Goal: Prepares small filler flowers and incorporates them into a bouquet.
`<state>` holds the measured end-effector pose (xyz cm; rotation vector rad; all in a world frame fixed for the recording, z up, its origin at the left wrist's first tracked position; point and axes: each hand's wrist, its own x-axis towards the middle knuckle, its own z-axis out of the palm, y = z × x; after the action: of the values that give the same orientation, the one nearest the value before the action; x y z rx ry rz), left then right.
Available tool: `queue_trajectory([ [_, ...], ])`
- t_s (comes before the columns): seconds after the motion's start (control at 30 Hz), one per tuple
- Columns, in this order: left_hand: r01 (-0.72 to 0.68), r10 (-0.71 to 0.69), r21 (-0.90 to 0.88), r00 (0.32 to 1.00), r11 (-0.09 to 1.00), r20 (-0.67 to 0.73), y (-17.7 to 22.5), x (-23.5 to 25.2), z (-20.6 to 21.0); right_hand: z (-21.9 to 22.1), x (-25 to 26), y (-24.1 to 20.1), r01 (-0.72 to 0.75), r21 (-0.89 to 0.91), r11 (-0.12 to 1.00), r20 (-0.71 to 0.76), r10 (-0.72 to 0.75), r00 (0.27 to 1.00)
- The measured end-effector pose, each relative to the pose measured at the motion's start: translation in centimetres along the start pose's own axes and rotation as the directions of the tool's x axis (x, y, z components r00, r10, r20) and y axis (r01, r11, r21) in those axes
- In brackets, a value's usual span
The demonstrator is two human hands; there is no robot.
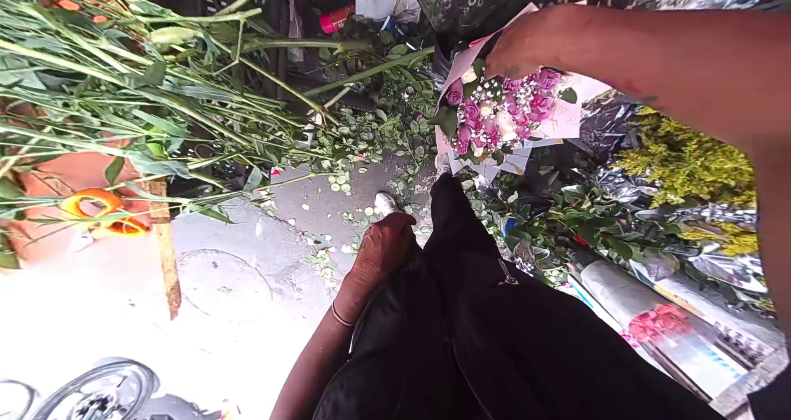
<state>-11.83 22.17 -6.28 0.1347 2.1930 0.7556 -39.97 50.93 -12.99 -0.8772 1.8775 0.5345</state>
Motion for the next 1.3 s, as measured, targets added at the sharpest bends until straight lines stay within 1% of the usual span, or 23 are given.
queue_trajectory([
  [0.13, -0.051, 0.050, 0.002, 0.998, 0.999, 0.046, 0.6, 0.8, 0.5, -1.1, 0.4, -0.5, -0.094, -0.044, 0.995, 0.057, 0.096, 0.994],
  [0.23, -0.078, 0.074, 0.033, 0.992, 0.996, 0.099, 1.6, 2.2, 0.5, -0.9, 1.1, -0.7, -0.125, -0.073, 0.989, 0.076, 0.130, 0.989],
  [0.37, -0.087, 0.079, 0.057, 0.988, 0.995, 0.134, 4.0, 4.5, -0.8, -0.8, 1.4, -0.7, -0.147, -0.041, 0.988, 0.070, 0.149, 0.986],
  [0.43, -0.096, 0.085, 0.072, 0.988, 0.993, 0.132, 5.2, 5.6, -1.4, -1.1, 1.1, -0.9, -0.197, 0.027, 0.980, 0.077, 0.194, 0.978],
  [0.5, -0.105, 0.094, 0.086, 0.987, 0.991, 0.128, 6.3, 6.3, -1.9, -1.2, 1.0, -0.7, -0.206, 0.064, 0.976, 0.065, 0.202, 0.977],
  [0.57, -0.129, 0.119, 0.087, 0.987, 0.988, 0.105, 7.0, 6.7, -2.0, -1.0, 0.8, -0.8, -0.176, 0.006, 0.984, 0.061, 0.176, 0.983],
  [0.63, -0.147, 0.138, 0.084, 0.984, 0.985, 0.113, 7.2, 6.8, -2.0, -0.5, 0.6, -0.8, -0.147, -0.039, 0.988, 0.066, 0.149, 0.987],
  [0.73, -0.169, 0.153, 0.095, 0.976, 0.981, 0.154, 7.1, 6.8, -1.8, 0.4, 0.3, 0.0, -0.099, -0.015, 0.995, 0.006, 0.099, 0.995],
  [0.8, -0.185, 0.168, 0.103, 0.973, 0.977, 0.155, 6.8, 6.6, -1.7, 0.4, 0.0, 1.0, -0.033, 0.037, 0.999, -0.059, 0.036, 0.998],
  [0.9, -0.227, 0.214, 0.101, 0.968, 0.969, 0.128, 6.5, 6.1, -1.7, -0.6, -2.1, 2.2, 0.133, 0.124, 0.983, -0.157, -0.113, 0.981],
  [0.93, -0.237, 0.225, 0.102, 0.967, 0.966, 0.115, 6.4, 5.8, -1.8, -0.9, -3.4, 2.5, 0.176, 0.141, 0.974, -0.213, -0.144, 0.966],
  [0.97, -0.241, 0.231, 0.105, 0.968, 0.965, 0.100, 6.3, 5.6, -2.0, -1.0, -5.0, 2.6, 0.194, 0.168, 0.966, -0.292, -0.140, 0.946],
  [1.0, -0.238, 0.230, 0.110, 0.970, 0.965, 0.083, 6.3, 5.2, -2.2, -1.0, -6.9, 2.5, 0.171, 0.209, 0.963, -0.359, -0.087, 0.929],
  [1.03, -0.229, 0.222, 0.117, 0.972, 0.966, 0.072, 6.2, 4.8, -2.4, -0.9, -9.0, 1.9, 0.098, 0.264, 0.959, -0.393, 0.014, 0.919],
  [1.07, -0.223, 0.217, 0.128, 0.974, 0.966, 0.060, 6.1, 4.2, -2.7, -0.8, -11.2, 1.1, -0.016, 0.314, 0.949, -0.374, 0.139, 0.917],
  [1.1, -0.222, 0.217, 0.140, 0.975, 0.965, 0.046, 5.9, 3.6, -2.9, -0.6, -13.2, -0.1, -0.129, 0.376, 0.918, -0.320, 0.259, 0.911],
  [1.13, -0.223, 0.220, 0.152, 0.975, 0.963, 0.036, 5.7, 2.9, -3.0, -0.1, -15.0, -1.4, -0.207, 0.440, 0.874, -0.271, 0.349, 0.897],
  [1.17, -0.224, 0.223, 0.162, 0.974, 0.961, 0.030, 5.5, 2.1, -3.3, 1.1, -16.5, -2.9, -0.214, 0.492, 0.844, -0.281, 0.387, 0.878],
  [1.2, -0.231, 0.230, 0.169, 0.973, 0.958, 0.026, 5.2, 1.1, -3.6, 2.9, -17.5, -4.5, -0.159, 0.520, 0.839, -0.345, 0.377, 0.859],
  [1.23, -0.238, 0.237, 0.168, 0.971, 0.957, 0.025, 4.8, 0.0, -3.9, 5.1, -18.0, -6.2, -0.069, 0.533, 0.843, -0.422, 0.336, 0.842],
  [1.27, -0.242, 0.242, 0.155, 0.970, 0.958, 0.023, 4.5, -1.1, -4.2, 7.2, -18.0, -8.0, 0.033, 0.533, 0.845, -0.486, 0.274, 0.830],
  [1.3, -0.237, 0.236, 0.139, 0.972, 0.962, 0.023, 4.1, -2.3, -4.7, 8.7, -17.7, -10.0, 0.138, 0.540, 0.830, -0.512, 0.194, 0.837],
])
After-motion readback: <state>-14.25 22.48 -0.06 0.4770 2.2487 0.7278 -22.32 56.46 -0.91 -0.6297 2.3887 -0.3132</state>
